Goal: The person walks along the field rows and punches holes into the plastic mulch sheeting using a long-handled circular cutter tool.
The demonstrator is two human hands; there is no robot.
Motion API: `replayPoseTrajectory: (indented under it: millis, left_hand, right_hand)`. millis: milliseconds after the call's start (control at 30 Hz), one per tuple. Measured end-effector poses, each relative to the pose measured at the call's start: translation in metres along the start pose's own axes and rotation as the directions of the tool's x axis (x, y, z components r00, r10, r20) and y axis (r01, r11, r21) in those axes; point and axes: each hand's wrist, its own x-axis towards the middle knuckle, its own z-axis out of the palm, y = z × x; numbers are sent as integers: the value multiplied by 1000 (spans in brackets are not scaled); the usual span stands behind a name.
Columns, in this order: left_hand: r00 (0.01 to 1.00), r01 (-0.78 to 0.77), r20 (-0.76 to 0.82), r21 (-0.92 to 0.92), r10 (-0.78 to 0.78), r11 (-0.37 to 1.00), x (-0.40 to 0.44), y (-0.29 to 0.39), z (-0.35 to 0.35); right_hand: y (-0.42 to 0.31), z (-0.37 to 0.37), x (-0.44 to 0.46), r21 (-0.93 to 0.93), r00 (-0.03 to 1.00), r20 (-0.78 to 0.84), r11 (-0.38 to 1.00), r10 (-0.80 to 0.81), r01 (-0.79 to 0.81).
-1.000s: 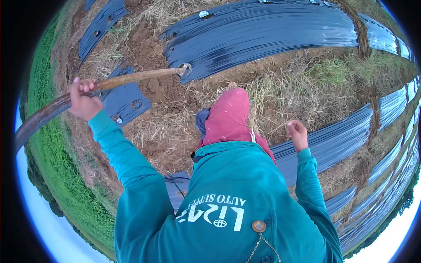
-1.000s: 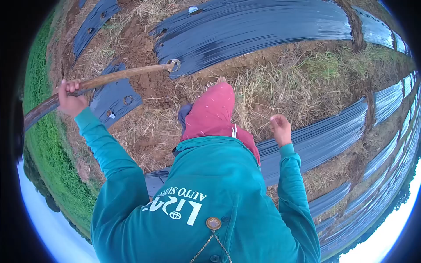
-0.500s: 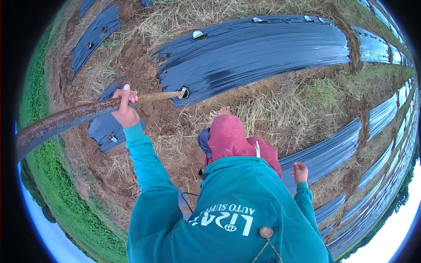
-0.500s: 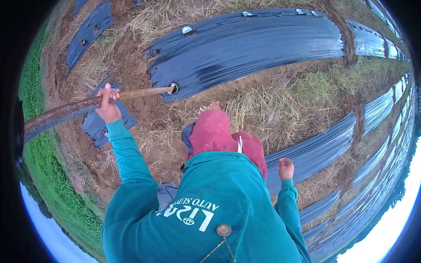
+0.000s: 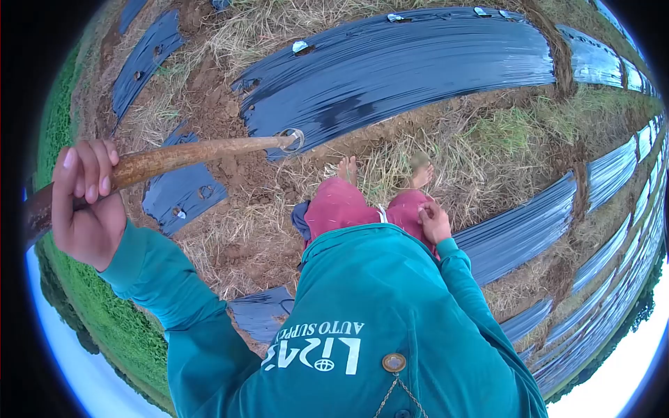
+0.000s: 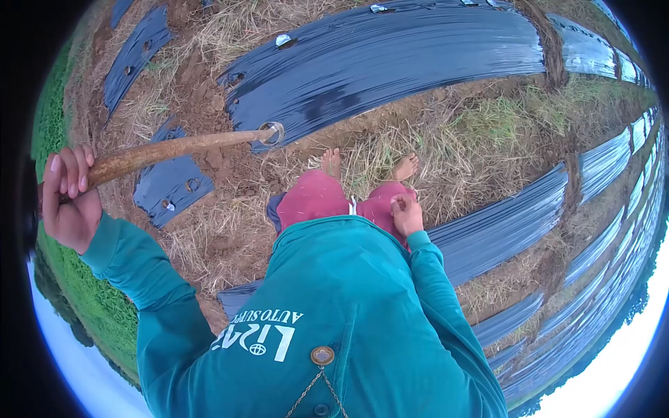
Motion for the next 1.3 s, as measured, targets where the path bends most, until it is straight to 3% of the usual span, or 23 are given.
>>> replayPoseTrajectory:
  millis: [100,133,200,233,300,400,433,500,567,767,900,1100,1300]
  left_hand:
    - [998,27,62,-53,-23,998,4,25,11]
    - [996,25,89,-72,-19,997,8,29,17]
    - [994,-5,107,-98,15,995,17,29,32]
    - [997,-18,75,-92,25,996,20,25,38]
    - [998,-28,-51,-63,25,998,25,11,56]
    - [962,-56,-270,-14,50,998,33,-65,80]
    - [955,-142,-237,153,176,978,34,-111,88]
    - [933,-60,-358,-55,36,997,36,-222,95]
    - [919,-20,-394,-85,-15,996,36,-258,97]
    - [993,55,-105,-59,-61,997,33,-236,141]
    - [997,51,62,-55,-48,997,40,-182,186]
    - [950,64,306,-12,-57,998,66,-81,254]
    - [838,96,542,-18,-71,995,105,-4,287]
  right_hand:
    - [6,-16,9,-23,999,12,999,-44,44]
    - [14,-28,17,56,999,18,997,-49,48]
    - [23,-63,25,40,996,-70,997,-60,63]
    - [25,-79,30,28,992,-106,997,-71,74]
    - [40,-110,35,189,983,-157,980,92,-61]
    - [48,-149,19,234,948,-237,960,212,-157]
    - [57,-160,14,246,935,-266,955,233,-168]
    - [70,-170,-8,264,912,-303,944,277,-199]
    - [71,-175,-31,284,894,-326,934,309,-219]
    - [121,-146,-96,336,813,-411,898,412,-285]
    - [163,-127,-119,398,742,-423,842,520,-364]
    - [210,-133,-96,485,766,-216,748,605,-454]
    - [192,-188,-44,501,821,-214,781,530,-373]
